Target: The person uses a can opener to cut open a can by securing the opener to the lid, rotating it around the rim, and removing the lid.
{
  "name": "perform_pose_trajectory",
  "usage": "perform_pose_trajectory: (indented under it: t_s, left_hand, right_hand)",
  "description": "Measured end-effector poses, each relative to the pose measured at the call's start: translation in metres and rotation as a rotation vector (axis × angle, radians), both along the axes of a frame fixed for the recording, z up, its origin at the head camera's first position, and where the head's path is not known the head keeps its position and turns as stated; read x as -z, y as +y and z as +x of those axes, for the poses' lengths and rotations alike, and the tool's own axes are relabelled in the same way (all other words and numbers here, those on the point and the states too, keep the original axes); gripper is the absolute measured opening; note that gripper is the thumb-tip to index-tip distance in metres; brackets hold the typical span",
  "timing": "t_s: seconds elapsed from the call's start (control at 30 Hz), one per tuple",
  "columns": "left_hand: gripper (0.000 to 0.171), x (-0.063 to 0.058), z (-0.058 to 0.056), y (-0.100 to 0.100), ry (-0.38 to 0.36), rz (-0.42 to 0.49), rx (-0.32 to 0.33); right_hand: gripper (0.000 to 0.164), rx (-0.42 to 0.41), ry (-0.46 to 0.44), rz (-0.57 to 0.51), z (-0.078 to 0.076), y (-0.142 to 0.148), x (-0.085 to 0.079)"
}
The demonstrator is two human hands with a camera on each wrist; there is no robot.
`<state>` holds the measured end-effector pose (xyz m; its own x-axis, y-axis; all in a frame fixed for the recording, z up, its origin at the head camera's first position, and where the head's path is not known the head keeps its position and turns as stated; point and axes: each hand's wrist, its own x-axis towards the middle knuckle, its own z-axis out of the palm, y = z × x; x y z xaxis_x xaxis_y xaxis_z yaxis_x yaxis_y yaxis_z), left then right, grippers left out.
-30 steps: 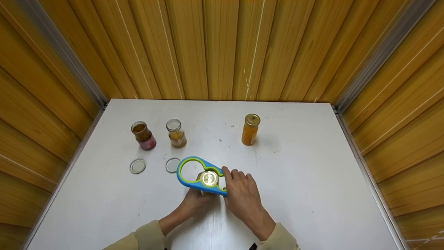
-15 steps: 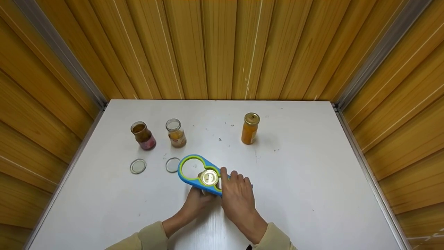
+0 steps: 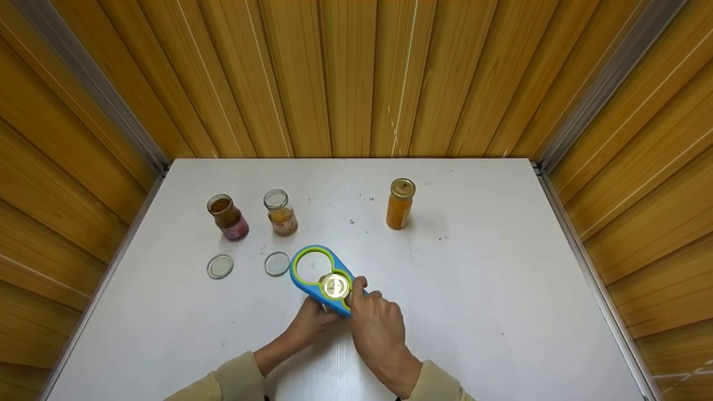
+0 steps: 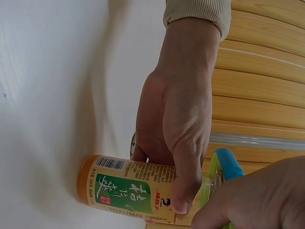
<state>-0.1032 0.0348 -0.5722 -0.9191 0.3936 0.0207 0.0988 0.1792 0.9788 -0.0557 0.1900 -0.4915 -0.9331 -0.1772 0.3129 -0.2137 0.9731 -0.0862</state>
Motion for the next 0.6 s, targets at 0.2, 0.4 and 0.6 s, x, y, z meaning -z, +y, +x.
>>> perform_pose_trajectory:
  t_s: [0.2,0.4,0.6]
  left_hand:
    - [0.062,-0.0021,-0.0038,-0.0059,-0.022,-0.036,0.062]
    - [0.062,-0.0027,-0.006,-0.0085,-0.007,-0.024,0.072]
    - [0.062,-0.0036,-0.0081,-0.011,0.006,0.011,0.083]
  right_hand:
    - [0.053,0.001,0.003,-0.005,0.0024,-0.0004,0.0014]
    - [0.055,-0.013,-0.012,0.001,0.0022,0.0021,0.0021]
    - [0.057,-0.024,-0.033,0.012,0.0003,0.0037,0.0004]
